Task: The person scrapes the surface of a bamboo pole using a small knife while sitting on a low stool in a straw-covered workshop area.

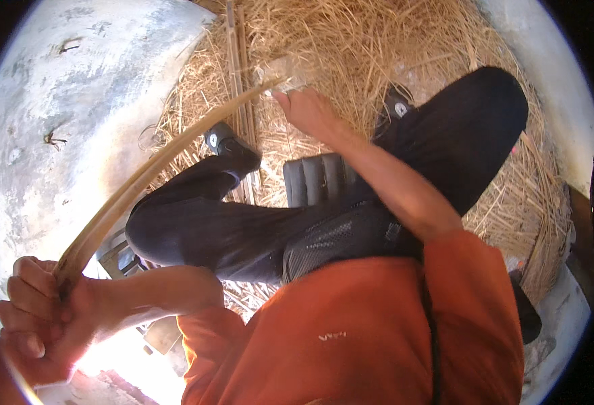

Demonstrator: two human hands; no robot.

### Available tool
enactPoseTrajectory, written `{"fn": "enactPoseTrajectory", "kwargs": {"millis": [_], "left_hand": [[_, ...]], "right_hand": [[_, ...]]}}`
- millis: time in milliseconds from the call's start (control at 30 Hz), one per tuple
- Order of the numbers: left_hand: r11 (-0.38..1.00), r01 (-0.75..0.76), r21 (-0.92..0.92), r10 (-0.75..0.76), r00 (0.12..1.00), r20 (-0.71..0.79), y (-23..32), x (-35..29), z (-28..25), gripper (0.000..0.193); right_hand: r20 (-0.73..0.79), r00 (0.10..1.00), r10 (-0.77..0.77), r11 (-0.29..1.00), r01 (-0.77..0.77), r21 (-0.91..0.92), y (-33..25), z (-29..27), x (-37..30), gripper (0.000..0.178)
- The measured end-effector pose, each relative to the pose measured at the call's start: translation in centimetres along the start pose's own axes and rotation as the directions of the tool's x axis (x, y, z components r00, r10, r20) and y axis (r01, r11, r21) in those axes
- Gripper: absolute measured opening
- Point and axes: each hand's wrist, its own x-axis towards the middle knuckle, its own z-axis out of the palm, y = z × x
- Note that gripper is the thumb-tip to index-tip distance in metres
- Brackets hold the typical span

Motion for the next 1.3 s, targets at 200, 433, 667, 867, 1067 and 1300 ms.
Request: {"fn": "enactPoseTrajectory", "kwargs": {"millis": [200, 433, 667, 867, 1067, 1300], "left_hand": [[0.976, 0.003, 0.219, 0.008, 0.999, -0.046, -0.3, -0.4, 0.7, 0.03], [0.999, 0.039, 0.024, -0.039, 0.999, 0.002, -0.1, 0.2, 0.4, 0.029], [0.968, 0.003, 0.251, 0.047, 0.981, -0.191, -0.6, 0.0, 0.5, 0.032], [0.995, 0.099, -0.014, -0.098, 0.995, 0.022, -0.5, 0.6, -0.1, 0.03], [0.993, 0.112, 0.034, -0.107, 0.988, -0.115, -0.1, 0.1, 0.0, 0.029], [0.992, 0.107, 0.061, -0.1, 0.988, -0.115, 0.0, 0.7, 1.3, 0.029]], "right_hand": [[0.103, 0.994, 0.024, 0.995, -0.013, -0.099, -0.5, -1.4, 1.6, 0.062], [0.004, 0.989, 0.146, 0.984, -0.145, -0.107, 3.2, -0.1, 2.1, 0.06], [-0.014, 1.0, 0.022, 0.993, -0.023, -0.114, -1.6, -1.5, 1.3, 0.059], [0.009, 0.991, 0.133, 0.99, -0.133, -0.042, 4.2, 1.0, 3.1, 0.058], [0.056, 0.998, 0.023, 0.999, -0.021, -0.044, -1.3, -0.7, 2.1, 0.049], [0.04, 0.987, 0.157, 0.956, -0.142, -0.257, 10.5, 1.3, 4.8, 0.038]]}}
